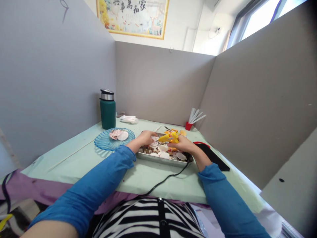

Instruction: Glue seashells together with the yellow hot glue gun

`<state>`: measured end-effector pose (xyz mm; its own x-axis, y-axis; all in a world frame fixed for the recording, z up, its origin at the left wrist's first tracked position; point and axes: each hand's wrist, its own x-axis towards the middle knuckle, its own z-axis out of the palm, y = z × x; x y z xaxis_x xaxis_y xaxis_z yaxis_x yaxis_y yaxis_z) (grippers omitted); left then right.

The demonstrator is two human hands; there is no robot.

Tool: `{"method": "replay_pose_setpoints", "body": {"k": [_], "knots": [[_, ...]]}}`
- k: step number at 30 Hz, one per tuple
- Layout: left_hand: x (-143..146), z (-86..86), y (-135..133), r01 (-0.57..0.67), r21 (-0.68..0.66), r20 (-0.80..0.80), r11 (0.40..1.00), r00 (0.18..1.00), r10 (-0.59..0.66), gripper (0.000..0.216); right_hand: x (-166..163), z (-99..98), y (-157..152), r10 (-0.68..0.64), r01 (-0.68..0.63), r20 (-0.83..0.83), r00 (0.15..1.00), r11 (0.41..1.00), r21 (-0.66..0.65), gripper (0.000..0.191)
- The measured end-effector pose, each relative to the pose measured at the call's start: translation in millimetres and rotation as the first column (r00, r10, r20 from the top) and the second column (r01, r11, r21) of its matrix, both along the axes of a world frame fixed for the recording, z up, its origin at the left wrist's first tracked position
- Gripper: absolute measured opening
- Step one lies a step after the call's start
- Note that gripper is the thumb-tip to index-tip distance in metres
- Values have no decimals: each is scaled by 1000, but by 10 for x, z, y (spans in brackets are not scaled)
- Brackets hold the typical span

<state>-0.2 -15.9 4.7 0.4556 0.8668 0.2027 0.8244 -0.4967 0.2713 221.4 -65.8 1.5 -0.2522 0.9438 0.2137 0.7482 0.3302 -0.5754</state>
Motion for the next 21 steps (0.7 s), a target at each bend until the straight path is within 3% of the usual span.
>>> {"method": "replay_pose_setpoints", "body": {"k": [21], "knots": [[1, -20, 28, 0, 7, -8, 1000, 1000, 0, 45, -4, 2, 1, -5, 5, -19, 1000, 1000, 3, 28]]}}
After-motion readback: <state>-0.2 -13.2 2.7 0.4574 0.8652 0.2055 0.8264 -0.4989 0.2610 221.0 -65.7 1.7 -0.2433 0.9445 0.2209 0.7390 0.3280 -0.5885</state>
